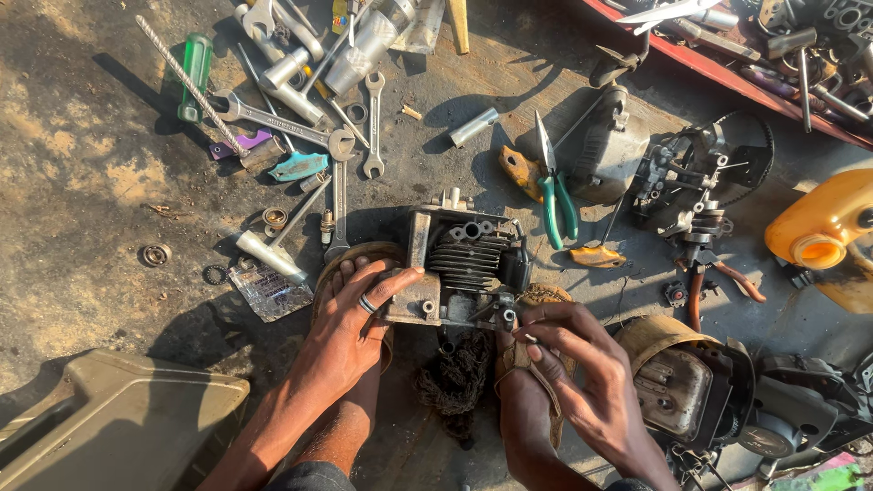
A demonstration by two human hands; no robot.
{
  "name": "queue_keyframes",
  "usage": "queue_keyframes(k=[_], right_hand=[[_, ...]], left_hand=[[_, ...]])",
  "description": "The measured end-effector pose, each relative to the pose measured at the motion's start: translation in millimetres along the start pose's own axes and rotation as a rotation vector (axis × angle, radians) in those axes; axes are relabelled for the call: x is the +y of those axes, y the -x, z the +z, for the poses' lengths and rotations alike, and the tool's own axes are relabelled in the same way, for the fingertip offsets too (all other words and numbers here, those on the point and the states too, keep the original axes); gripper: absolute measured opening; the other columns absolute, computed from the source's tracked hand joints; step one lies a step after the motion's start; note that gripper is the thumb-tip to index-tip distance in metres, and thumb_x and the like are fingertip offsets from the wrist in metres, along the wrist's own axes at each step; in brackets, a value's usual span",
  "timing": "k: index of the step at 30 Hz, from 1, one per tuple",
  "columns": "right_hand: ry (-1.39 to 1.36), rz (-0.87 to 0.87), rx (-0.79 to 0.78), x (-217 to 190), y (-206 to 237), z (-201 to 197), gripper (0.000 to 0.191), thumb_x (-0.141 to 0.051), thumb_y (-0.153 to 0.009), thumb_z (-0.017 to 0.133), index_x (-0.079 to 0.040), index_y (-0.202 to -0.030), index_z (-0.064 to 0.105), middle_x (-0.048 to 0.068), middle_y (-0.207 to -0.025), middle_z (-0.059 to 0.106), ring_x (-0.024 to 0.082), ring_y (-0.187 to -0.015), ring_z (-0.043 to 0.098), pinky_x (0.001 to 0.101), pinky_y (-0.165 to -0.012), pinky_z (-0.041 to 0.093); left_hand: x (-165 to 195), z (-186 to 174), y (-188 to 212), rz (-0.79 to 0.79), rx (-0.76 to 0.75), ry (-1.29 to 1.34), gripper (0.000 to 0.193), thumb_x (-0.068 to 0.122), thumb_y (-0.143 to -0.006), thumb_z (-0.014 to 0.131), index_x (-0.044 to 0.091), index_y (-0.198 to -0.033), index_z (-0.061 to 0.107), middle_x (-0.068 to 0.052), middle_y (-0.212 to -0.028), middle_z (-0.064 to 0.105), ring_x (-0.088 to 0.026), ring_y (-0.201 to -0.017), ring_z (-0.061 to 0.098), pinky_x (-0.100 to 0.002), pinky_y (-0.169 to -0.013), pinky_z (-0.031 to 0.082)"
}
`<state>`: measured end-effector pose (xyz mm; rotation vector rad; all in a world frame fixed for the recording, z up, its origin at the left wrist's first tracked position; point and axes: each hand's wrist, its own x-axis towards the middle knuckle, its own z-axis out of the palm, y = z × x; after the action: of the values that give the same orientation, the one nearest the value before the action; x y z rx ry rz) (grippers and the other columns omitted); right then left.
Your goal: The person sits on the ground of an outdoor repair area and works on a small engine cylinder assembly, holding the finned cylinder block and pulling at its side fitting and gasket surface by hand. They reposition and turn the block repeatedly while detaching components, with wrenches, pliers and other engine parts scattered around.
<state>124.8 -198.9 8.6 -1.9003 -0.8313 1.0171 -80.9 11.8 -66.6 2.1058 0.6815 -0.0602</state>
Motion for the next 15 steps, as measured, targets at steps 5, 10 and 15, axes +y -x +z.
queue_keyframes(k=[5,10,15], right_hand=[[0.137,0.106,0.067,-13.3,-6.3,-5.8,0.026,-0.005,-0.085,0.074,0.000,-0.110,0.070,0.010,-0.101,0.076,0.020,-0.090,0.076,0.0332,-0.077,0.058],[0.271,-0.061,0.102,-33.9,-20.6,-8.9,0.025,-0.006,-0.081,0.078,-0.006,-0.105,0.074,0.006,-0.096,0.074,0.021,-0.085,0.075,0.0327,-0.073,0.058],[0.399,-0.294,0.017,-47.0,-47.6,-0.4,0.025,-0.007,-0.083,0.075,-0.006,-0.108,0.073,0.006,-0.100,0.070,0.027,-0.090,0.065,0.0394,-0.079,0.051]], left_hand=[[0.3,-2.4,-0.8,0.004,-0.036,0.012,0.084,-0.008,-0.077,0.070,0.034,-0.147,0.050,-0.013,-0.143,0.056,-0.042,-0.132,0.052,-0.056,-0.111,0.039],[10.9,-9.8,-3.4,-0.066,-0.079,0.076,0.079,0.006,-0.078,0.079,0.033,-0.147,0.052,-0.011,-0.146,0.054,-0.040,-0.136,0.050,-0.055,-0.112,0.037],[20.2,-17.6,-4.7,-0.036,-0.012,0.148,0.085,0.037,-0.062,0.092,0.028,-0.139,0.058,-0.010,-0.144,0.055,-0.037,-0.135,0.048,-0.054,-0.113,0.033]])
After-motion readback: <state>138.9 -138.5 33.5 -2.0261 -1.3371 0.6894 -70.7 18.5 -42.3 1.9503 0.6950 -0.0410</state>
